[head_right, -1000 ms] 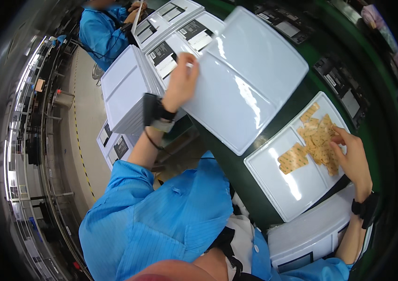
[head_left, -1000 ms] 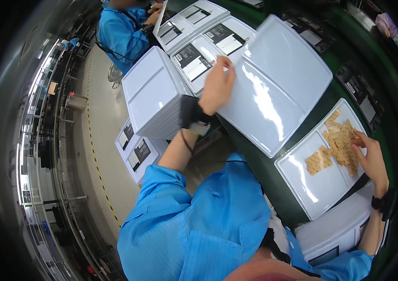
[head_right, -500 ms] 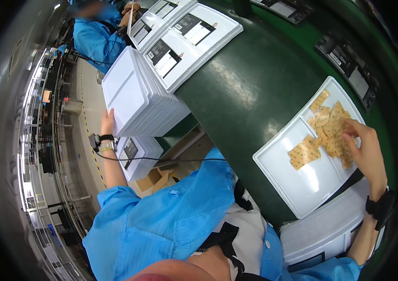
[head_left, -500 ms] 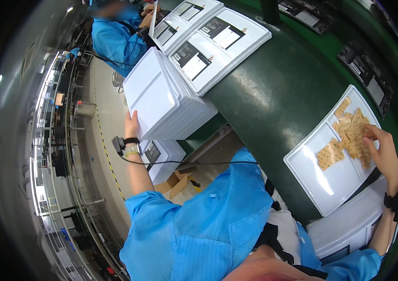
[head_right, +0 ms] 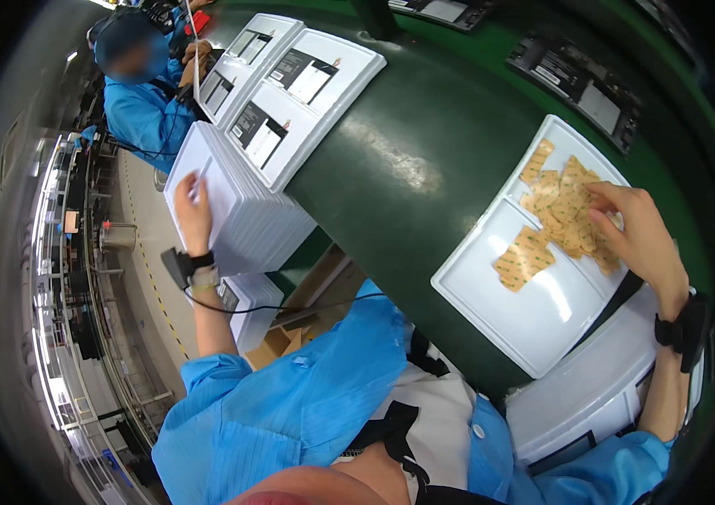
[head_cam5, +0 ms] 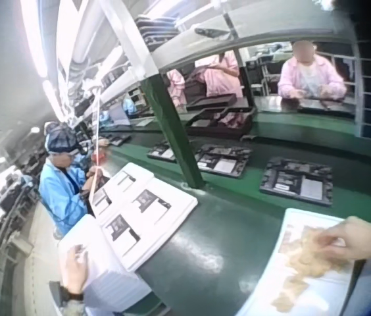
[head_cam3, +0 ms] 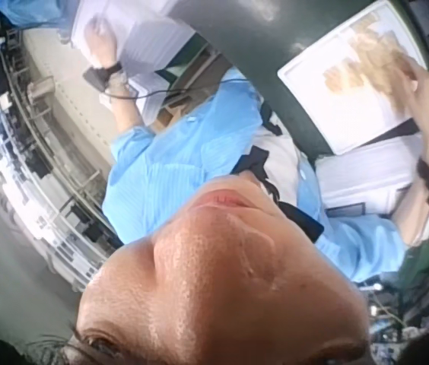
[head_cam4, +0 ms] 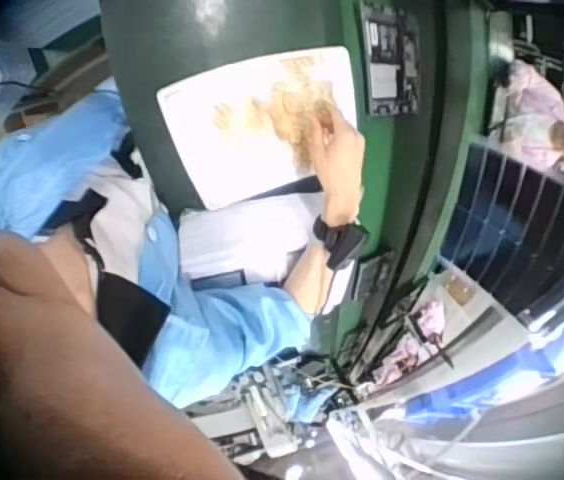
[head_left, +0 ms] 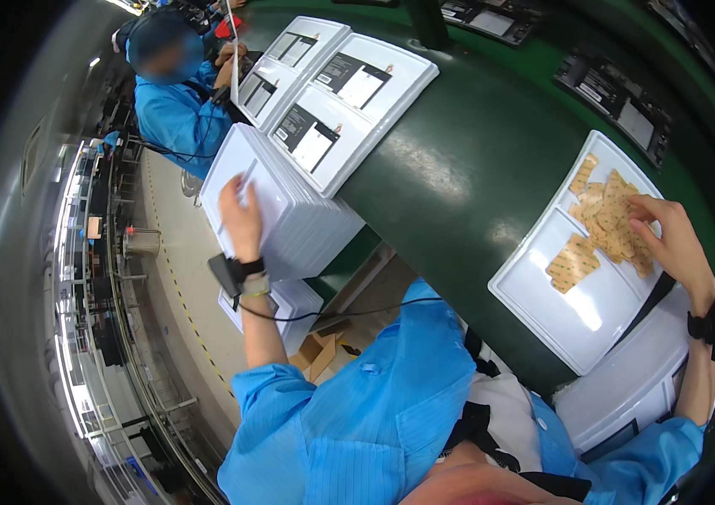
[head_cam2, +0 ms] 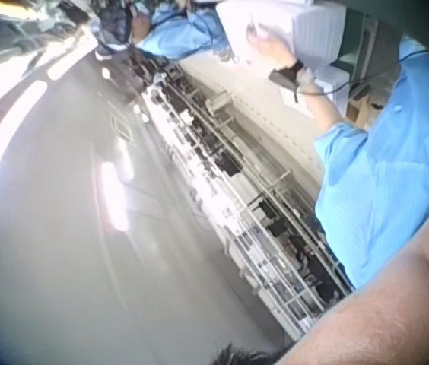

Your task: Applying adhesive strips to battery components and scanning them on a production line.

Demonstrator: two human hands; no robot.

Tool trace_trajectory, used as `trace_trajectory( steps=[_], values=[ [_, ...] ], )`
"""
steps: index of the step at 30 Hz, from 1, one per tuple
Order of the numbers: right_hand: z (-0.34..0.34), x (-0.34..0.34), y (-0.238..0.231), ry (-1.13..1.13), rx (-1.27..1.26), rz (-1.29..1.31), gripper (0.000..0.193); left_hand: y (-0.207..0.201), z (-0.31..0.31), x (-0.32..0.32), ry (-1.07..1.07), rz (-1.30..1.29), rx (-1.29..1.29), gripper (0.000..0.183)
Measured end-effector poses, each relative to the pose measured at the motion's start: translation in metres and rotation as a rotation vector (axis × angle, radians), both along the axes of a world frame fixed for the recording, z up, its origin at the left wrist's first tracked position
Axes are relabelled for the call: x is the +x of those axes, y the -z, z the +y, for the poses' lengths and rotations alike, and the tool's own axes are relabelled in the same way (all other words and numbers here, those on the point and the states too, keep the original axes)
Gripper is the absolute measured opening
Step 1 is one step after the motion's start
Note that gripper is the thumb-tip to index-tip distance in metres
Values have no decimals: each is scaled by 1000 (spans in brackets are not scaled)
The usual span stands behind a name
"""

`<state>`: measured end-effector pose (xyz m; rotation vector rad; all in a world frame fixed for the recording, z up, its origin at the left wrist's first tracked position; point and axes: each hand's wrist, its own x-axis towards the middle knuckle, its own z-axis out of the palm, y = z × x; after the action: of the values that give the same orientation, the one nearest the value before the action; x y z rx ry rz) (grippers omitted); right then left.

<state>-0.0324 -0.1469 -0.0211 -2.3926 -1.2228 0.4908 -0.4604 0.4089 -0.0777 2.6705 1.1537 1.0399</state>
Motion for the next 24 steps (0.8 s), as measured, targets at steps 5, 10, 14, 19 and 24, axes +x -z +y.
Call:
trace_trajectory(
  steps=[5, 10, 14, 19, 24],
  values=[
    [-8, 1, -4, -38, -3, -49, 32, 21, -85, 185, 229, 497, 89, 47],
    [-3, 8, 4, -67, 90, 33, 32, 43, -85, 217, 256, 580, 231, 32],
    [-8, 10, 8, -58, 66, 54, 32, 40, -132, 226, 434, 487, 186, 29],
    [-9, 10, 4, -52, 19, 35, 32, 35, -218, 245, 698, 322, -63, 31],
    [-8, 12, 7, -77, 33, 31, 33, 20, -276, 265, 912, 331, -237, 27]
  ],
)
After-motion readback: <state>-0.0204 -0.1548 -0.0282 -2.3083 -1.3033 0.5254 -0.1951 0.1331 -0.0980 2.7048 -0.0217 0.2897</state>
